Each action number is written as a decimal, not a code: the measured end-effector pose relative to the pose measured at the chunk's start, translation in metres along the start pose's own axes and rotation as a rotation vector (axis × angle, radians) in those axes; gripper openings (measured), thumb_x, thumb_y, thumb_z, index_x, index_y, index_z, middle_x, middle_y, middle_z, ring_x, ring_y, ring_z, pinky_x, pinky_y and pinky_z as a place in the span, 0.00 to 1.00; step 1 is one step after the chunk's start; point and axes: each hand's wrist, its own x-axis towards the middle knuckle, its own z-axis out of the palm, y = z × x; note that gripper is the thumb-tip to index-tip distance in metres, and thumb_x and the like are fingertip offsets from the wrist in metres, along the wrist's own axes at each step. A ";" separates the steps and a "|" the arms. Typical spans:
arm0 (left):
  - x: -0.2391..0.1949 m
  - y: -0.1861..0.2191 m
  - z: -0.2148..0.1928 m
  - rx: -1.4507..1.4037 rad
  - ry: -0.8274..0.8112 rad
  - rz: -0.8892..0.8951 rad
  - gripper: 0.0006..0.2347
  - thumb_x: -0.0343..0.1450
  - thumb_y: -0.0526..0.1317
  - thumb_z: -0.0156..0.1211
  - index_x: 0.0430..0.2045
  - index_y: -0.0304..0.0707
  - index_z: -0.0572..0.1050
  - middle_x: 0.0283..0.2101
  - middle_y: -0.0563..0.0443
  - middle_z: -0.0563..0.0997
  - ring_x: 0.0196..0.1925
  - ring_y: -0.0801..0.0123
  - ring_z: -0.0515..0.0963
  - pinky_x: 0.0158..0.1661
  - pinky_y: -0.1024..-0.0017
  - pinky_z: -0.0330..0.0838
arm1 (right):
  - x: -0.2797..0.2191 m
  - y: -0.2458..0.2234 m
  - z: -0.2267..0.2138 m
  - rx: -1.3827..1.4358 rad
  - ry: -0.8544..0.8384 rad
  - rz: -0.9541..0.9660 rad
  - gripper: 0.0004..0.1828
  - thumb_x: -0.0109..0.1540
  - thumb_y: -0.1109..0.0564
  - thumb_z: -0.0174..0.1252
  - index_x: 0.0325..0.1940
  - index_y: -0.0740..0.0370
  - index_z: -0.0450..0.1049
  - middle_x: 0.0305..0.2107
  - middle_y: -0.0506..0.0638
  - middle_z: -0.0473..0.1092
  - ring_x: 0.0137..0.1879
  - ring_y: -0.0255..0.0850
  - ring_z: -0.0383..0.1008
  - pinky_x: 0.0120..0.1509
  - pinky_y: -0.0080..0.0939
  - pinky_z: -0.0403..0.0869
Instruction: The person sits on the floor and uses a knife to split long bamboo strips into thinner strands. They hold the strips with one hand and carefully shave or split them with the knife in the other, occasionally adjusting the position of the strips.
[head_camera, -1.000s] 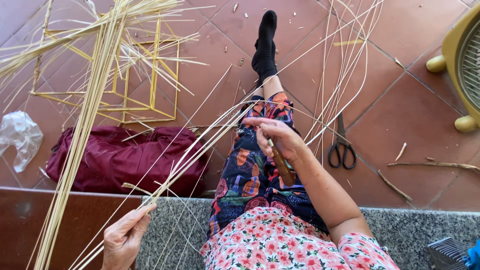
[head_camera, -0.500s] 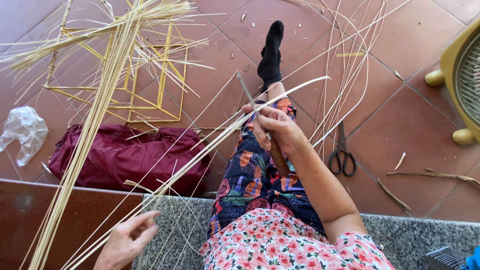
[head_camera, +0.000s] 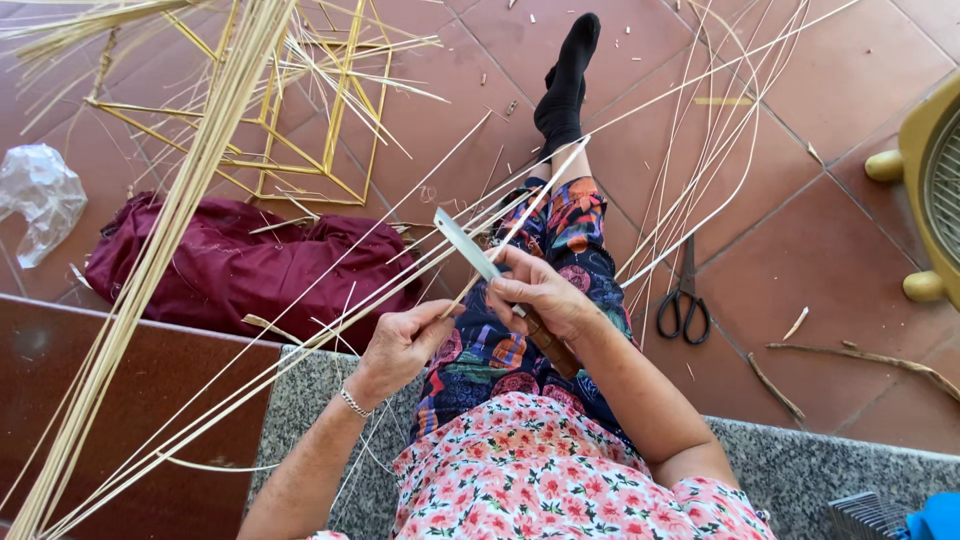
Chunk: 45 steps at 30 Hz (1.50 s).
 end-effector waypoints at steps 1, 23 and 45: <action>-0.004 -0.002 0.001 0.020 0.020 -0.021 0.11 0.73 0.33 0.62 0.49 0.32 0.81 0.31 0.54 0.85 0.28 0.84 0.75 0.28 0.81 0.72 | -0.002 -0.002 -0.004 -0.021 0.038 0.004 0.18 0.68 0.54 0.58 0.57 0.64 0.62 0.20 0.49 0.67 0.19 0.32 0.66 0.23 0.28 0.64; -0.014 -0.020 0.018 -0.144 -0.016 -0.024 0.13 0.75 0.31 0.57 0.54 0.30 0.73 0.26 0.58 0.78 0.26 0.85 0.73 0.26 0.83 0.69 | 0.000 0.010 -0.008 -0.369 0.153 -0.036 0.11 0.70 0.58 0.55 0.51 0.64 0.61 0.24 0.49 0.68 0.23 0.32 0.66 0.23 0.29 0.64; -0.018 -0.035 0.030 -0.464 0.011 -0.094 0.06 0.77 0.32 0.54 0.42 0.27 0.77 0.25 0.59 0.75 0.20 0.85 0.67 0.20 0.84 0.61 | -0.012 -0.008 -0.014 -0.199 0.178 -0.100 0.09 0.71 0.60 0.52 0.53 0.62 0.60 0.24 0.52 0.70 0.22 0.34 0.69 0.24 0.29 0.66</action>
